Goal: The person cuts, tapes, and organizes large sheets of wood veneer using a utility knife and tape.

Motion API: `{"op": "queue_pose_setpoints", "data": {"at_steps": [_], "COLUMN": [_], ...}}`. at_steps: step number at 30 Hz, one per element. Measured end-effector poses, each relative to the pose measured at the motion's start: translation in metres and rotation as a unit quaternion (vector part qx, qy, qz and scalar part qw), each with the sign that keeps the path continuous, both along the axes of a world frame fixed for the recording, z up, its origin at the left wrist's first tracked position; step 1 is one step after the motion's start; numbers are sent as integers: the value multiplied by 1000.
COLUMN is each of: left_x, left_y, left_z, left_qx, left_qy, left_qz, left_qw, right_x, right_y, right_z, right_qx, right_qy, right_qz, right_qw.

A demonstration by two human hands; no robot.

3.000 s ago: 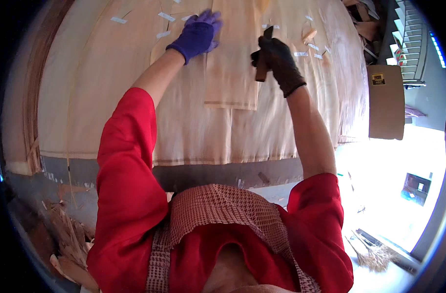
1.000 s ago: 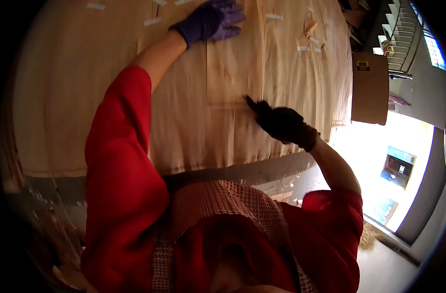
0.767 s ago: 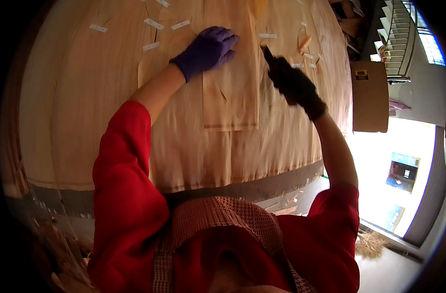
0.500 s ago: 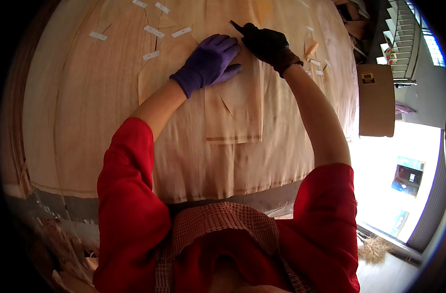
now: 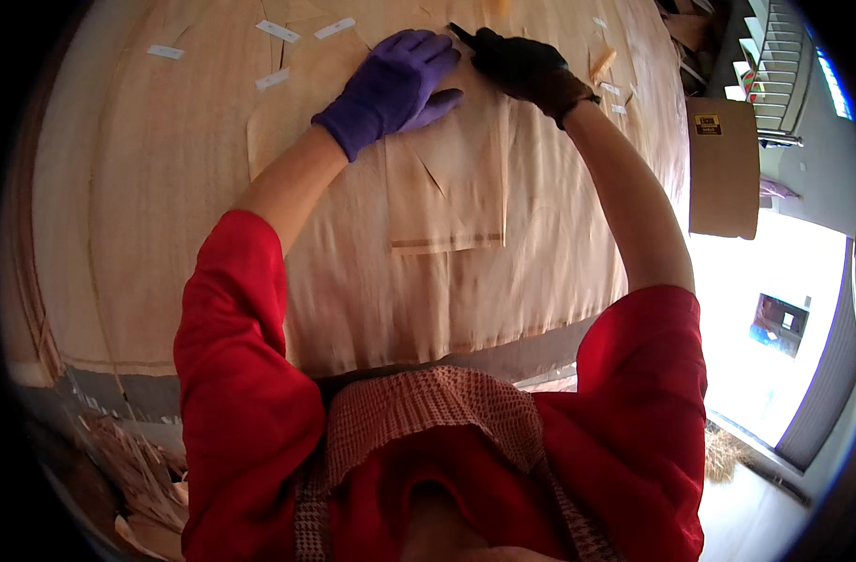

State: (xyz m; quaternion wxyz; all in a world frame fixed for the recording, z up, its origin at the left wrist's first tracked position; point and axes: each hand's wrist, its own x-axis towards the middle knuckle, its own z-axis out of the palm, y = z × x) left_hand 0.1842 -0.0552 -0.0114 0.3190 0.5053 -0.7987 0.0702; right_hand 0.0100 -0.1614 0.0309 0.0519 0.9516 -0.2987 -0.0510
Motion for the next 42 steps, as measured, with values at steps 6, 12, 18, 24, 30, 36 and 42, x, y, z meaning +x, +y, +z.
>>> {"op": "queue_pose_setpoints", "data": {"at_steps": [6,12,18,24,30,36,42], "left_x": [1,-2,-2,-2,-1,-4,-6], "left_y": [-2,6,8,8,8,5,6], "left_z": [-7,11,19,13,10,12,11], "left_qx": [-25,-39,8,4,-30,-50,-80], "left_qy": [8,-53,-34,-46,-55,-55,-51], "left_qz": [5,2,-32,-13,-9,-29,-36], "left_qw": [1000,998,999,999,998,997,995], "right_x": [-35,-45,-50,-28,-4,-4,6], "right_y": [37,73,85,119,163,197,237], "right_z": [2,12,-1,-6,3,-10,-3], "right_qx": [24,112,34,127,148,58,185], "right_qy": [-43,-24,55,1,-66,83,-45], "right_qz": [-14,-128,-36,-251,-369,-204,-374], "right_qw": [999,985,997,960,915,974,908]}}
